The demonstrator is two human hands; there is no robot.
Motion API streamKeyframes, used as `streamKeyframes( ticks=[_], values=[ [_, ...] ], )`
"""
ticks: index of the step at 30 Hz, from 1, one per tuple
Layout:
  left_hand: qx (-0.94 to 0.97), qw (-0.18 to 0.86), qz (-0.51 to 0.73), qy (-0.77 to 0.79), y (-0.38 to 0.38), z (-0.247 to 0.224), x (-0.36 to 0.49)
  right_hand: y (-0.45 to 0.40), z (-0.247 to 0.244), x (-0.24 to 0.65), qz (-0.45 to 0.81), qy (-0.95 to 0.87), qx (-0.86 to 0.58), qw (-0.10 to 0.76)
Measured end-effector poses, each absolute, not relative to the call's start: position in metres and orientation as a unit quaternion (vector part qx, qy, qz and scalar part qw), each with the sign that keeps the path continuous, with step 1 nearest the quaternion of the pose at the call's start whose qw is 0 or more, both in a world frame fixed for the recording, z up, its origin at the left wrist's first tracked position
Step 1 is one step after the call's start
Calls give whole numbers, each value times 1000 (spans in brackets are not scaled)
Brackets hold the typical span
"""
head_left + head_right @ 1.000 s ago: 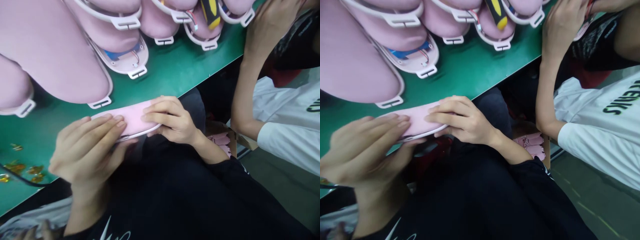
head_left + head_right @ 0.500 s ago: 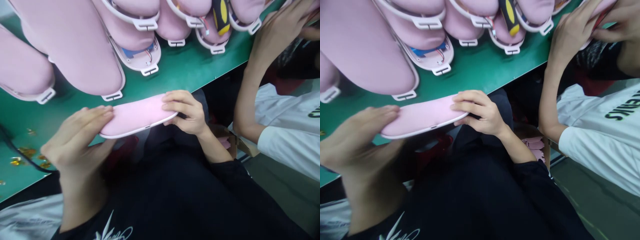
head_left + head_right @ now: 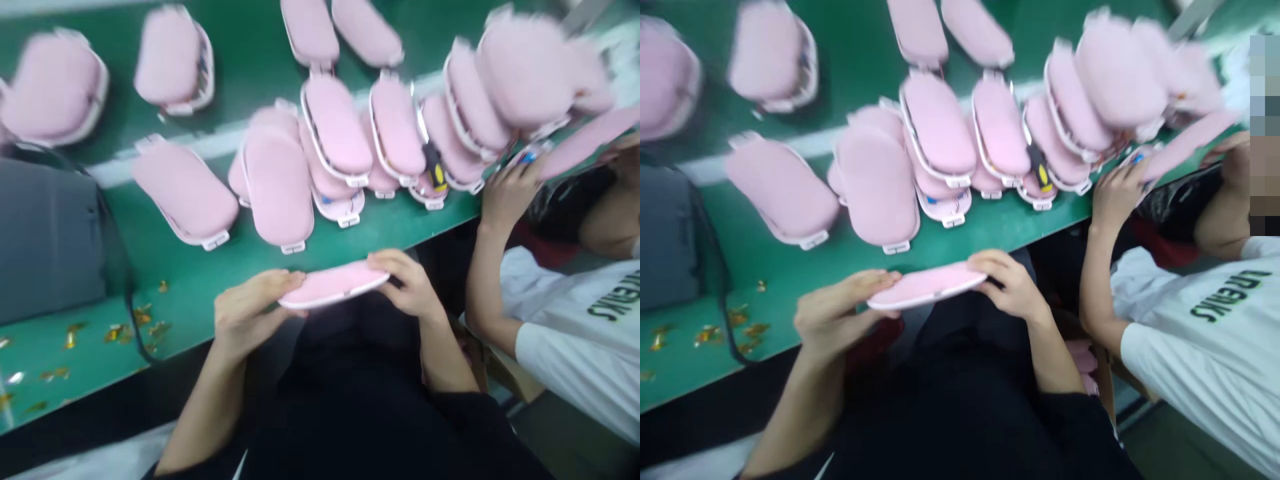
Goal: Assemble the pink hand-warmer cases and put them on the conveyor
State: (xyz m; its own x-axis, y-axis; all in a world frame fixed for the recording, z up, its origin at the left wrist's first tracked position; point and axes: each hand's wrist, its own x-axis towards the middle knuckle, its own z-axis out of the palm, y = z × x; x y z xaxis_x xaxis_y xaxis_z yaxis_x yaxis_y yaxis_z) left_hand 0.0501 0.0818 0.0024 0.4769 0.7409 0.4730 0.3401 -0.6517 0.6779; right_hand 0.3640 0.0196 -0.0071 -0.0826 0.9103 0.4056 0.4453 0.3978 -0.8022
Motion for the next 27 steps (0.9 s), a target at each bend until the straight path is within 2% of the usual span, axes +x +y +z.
streamKeyframes(
  ticks=[2,4,6,8,11,12,16,21,27],
  values=[
    [811,290,390,325,84,-3,45,23,15,365,199,-715,-476,472],
    [745,324,447,375,86,-12,42,33,37,365,143,-726,-465,486],
    [627,302,546,467,86,-23,40,55,62,366,75,-715,-475,508],
    [540,276,590,533,83,-32,37,91,89,365,1,-692,-491,529],
    [552,278,555,557,81,-39,31,177,116,353,-78,-700,-492,511],
    [588,280,525,549,81,-40,29,211,119,345,-104,-722,-499,468],
    [698,277,414,514,90,-31,28,345,97,305,-74,-791,-542,274],
    [733,279,398,476,98,-23,30,436,42,255,-30,-835,-503,222],
    [767,250,400,435,99,-24,30,455,12,181,29,-872,-467,140]
  ],
)
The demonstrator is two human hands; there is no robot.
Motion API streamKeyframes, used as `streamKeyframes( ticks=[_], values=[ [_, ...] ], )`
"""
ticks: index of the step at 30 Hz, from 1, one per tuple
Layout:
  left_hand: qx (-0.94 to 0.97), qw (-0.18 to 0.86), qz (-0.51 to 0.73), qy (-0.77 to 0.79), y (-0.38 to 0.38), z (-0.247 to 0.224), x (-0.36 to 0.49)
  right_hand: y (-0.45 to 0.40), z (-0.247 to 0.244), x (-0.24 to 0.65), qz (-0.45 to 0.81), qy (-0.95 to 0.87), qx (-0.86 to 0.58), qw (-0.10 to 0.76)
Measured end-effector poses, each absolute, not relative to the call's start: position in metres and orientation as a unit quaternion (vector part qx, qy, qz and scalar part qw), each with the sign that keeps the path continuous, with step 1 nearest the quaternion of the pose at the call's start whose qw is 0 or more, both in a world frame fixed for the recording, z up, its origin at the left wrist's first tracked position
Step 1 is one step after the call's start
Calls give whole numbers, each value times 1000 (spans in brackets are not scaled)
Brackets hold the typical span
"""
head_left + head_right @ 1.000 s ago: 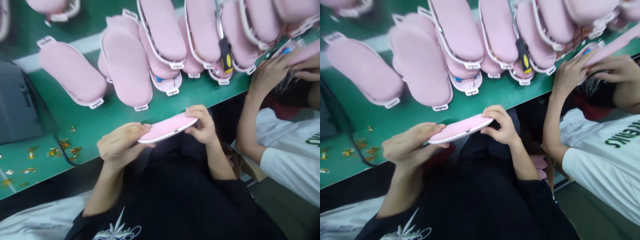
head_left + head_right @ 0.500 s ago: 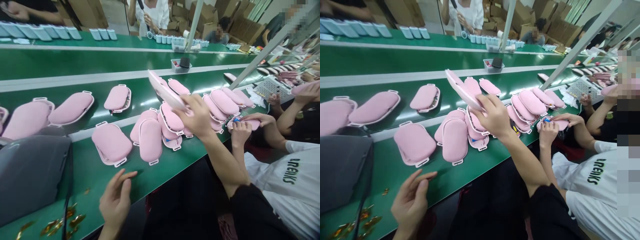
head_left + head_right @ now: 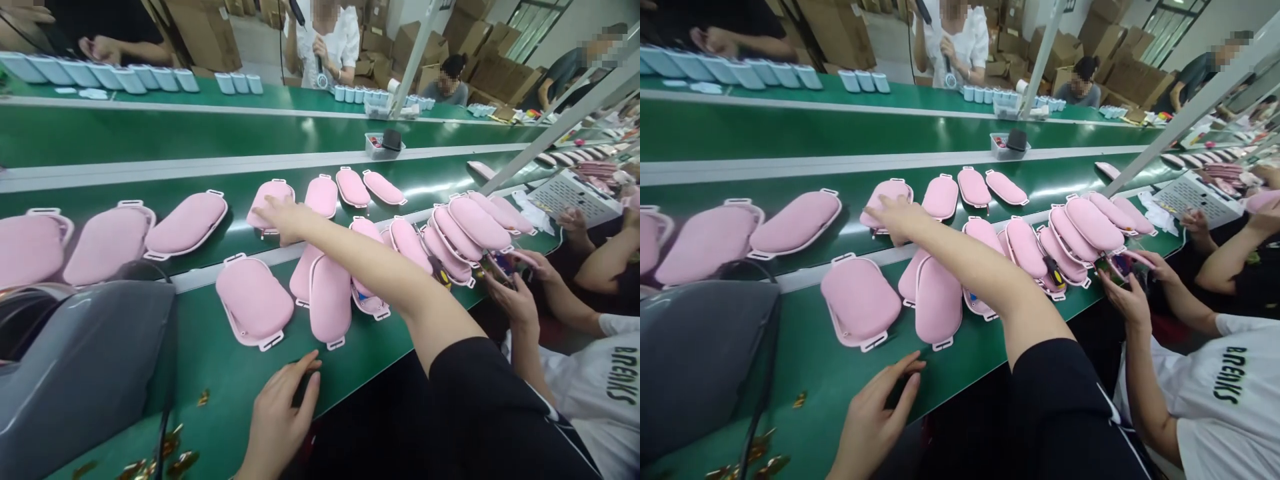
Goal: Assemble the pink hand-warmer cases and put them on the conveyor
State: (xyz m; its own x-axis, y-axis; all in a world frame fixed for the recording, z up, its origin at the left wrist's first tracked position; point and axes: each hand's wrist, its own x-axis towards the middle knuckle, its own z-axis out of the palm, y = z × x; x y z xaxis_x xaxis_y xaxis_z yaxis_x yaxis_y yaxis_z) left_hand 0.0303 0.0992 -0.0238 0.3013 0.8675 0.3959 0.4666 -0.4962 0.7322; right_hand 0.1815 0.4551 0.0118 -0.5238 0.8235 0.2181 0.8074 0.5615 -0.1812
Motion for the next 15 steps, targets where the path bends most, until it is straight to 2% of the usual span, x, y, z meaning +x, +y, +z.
streamKeyframes(
  ticks=[5,11,14,15],
  values=[
    [784,226,403,415,98,-21,30,439,27,151,42,-858,-501,101],
    [788,212,411,405,104,-14,32,440,102,186,42,-814,-553,171],
    [777,207,430,410,102,-15,30,388,143,232,53,-771,-567,286],
    [769,197,443,416,97,-16,30,354,152,251,61,-757,-514,399]
  ],
)
